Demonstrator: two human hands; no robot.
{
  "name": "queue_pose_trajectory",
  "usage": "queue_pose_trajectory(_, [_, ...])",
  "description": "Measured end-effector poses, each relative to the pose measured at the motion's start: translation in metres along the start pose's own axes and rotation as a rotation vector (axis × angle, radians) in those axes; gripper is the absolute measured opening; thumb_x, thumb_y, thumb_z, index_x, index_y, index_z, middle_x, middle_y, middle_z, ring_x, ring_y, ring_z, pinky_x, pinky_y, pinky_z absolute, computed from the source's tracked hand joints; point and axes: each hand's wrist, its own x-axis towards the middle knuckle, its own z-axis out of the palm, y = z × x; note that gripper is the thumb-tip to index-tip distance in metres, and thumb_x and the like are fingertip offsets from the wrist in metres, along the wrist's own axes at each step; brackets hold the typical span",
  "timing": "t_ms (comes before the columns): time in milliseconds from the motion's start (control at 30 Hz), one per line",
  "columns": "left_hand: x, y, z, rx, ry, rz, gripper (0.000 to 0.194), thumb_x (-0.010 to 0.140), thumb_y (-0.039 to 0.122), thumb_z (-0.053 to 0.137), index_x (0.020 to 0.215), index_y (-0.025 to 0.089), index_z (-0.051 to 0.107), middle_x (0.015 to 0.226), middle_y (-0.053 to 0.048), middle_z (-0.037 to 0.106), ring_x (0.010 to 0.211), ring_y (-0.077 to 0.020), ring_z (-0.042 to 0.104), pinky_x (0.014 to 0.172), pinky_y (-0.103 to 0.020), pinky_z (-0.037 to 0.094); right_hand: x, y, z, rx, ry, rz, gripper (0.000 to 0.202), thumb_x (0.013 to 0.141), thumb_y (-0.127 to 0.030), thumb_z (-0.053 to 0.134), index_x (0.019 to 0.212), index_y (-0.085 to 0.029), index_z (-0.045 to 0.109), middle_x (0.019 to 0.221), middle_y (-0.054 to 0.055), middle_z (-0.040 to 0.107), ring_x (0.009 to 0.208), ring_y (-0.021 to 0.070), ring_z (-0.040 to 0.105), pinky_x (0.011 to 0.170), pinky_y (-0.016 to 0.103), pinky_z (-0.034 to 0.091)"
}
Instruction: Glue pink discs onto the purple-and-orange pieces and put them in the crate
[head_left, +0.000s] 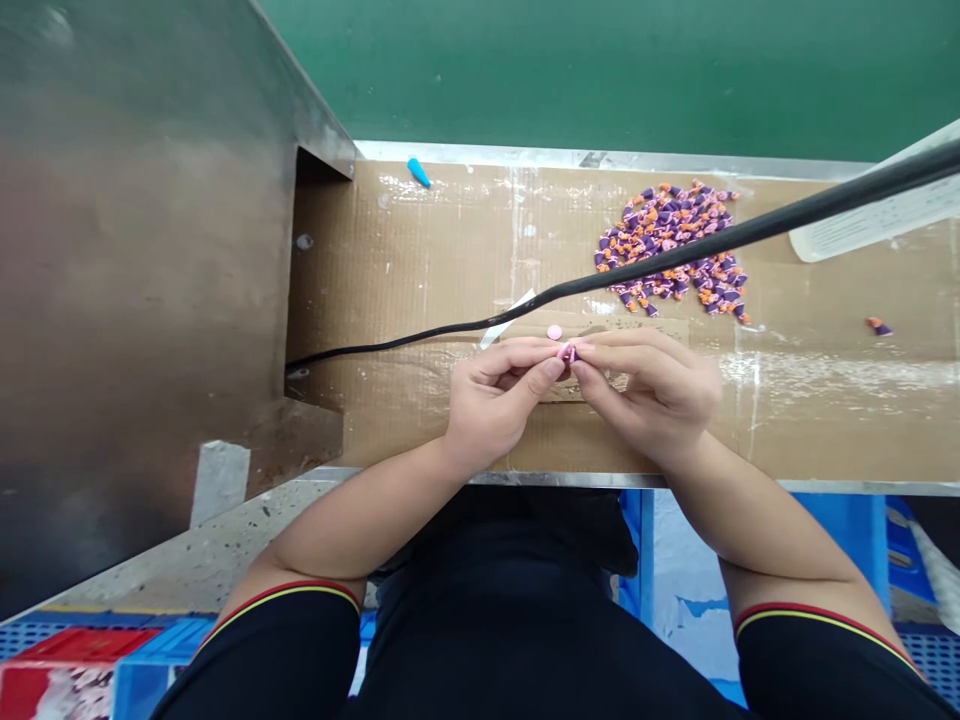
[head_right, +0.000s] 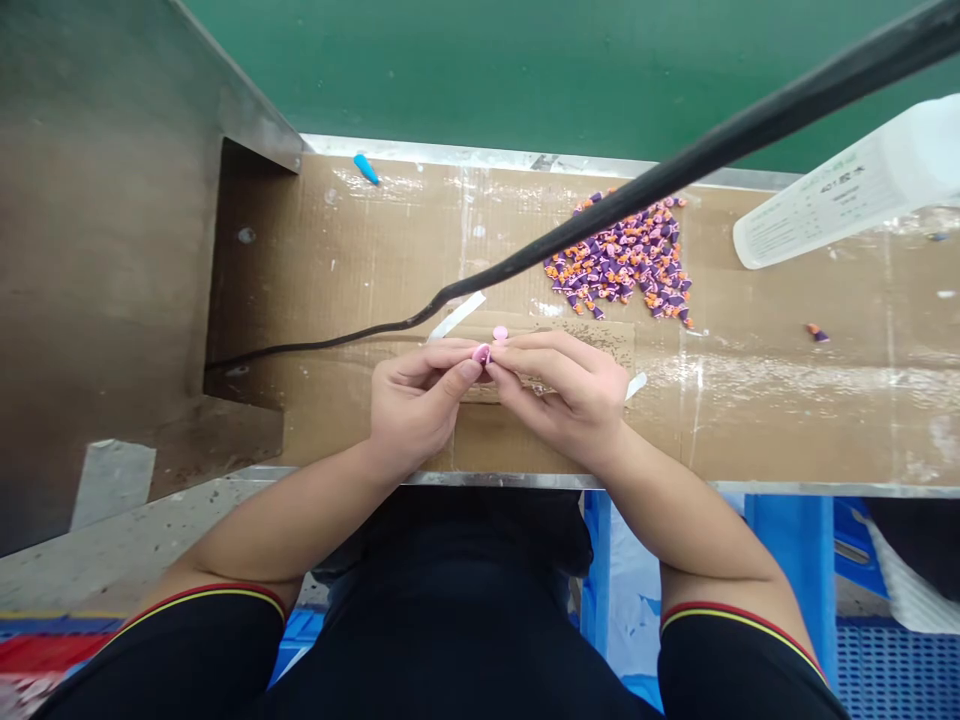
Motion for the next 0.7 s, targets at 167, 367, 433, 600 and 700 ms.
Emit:
queue_pose_trajectory(167, [-0.002,-0.005,-0.002,0.185,0.003,0.254,0.017,0.099,0.022,0.083,0.110,0.034,0.088,0.108,-0.004,0.085,0.102,-0.0178,0.083,0.095,-0.030,0.071,0.000,-0.004,0.001,0.006,0.017,-0.016,0.026,0.093,-0.009,0.083,0.110,-0.027,0.078,0.103,0.002,0.086,0.091,0.0206,0.085,0.083,0.032,0.074])
queue_pose_trajectory(367, [-0.004,-0.004,-0.002,0.342,-0.008,0.418,0.029,0.099,0.013,0.080,0.118,0.033,0.086,0.113,-0.003,0.085,0.103,-0.0175,0.083,0.097,-0.031,0.071,-0.003,-0.008,0.001,-0.026,0.024,-0.016,0.019,0.095,-0.012,0.083,0.105,-0.027,0.077,0.104,0.002,0.085,0.094,0.0218,0.086,0.084,0.034,0.075])
queue_pose_trajectory(433, [-0.005,0.000,-0.002,0.391,-0.023,0.462,0.033,0.098,0.011,0.080,0.121,0.034,0.085,0.115,-0.003,0.085,0.104,-0.0184,0.083,0.096,-0.032,0.071,-0.003,-0.009,0.000,-0.044,0.016,-0.009,0.014,0.097,-0.016,0.082,0.103,-0.027,0.076,0.103,0.002,0.085,0.093,0.0225,0.086,0.082,0.036,0.076])
queue_pose_trajectory(600, [-0.009,0.007,-0.002,0.437,-0.044,0.370,0.030,0.100,0.017,0.077,0.124,0.035,0.084,0.120,-0.004,0.084,0.109,-0.0216,0.083,0.098,-0.036,0.071,-0.001,-0.009,-0.002,-0.019,0.032,-0.022,0.019,0.097,-0.013,0.081,0.108,-0.028,0.078,0.103,0.003,0.085,0.094,0.0235,0.086,0.083,0.038,0.077])
queue_pose_trajectory(700, [-0.010,0.007,-0.002,0.414,-0.054,0.348,0.030,0.100,0.019,0.077,0.124,0.035,0.084,0.121,-0.005,0.084,0.110,-0.0221,0.083,0.099,-0.036,0.071,0.001,-0.008,-0.002,0.034,0.040,-0.039,0.033,0.093,-0.006,0.082,0.116,-0.029,0.079,0.107,0.002,0.085,0.096,0.0231,0.086,0.087,0.037,0.076])
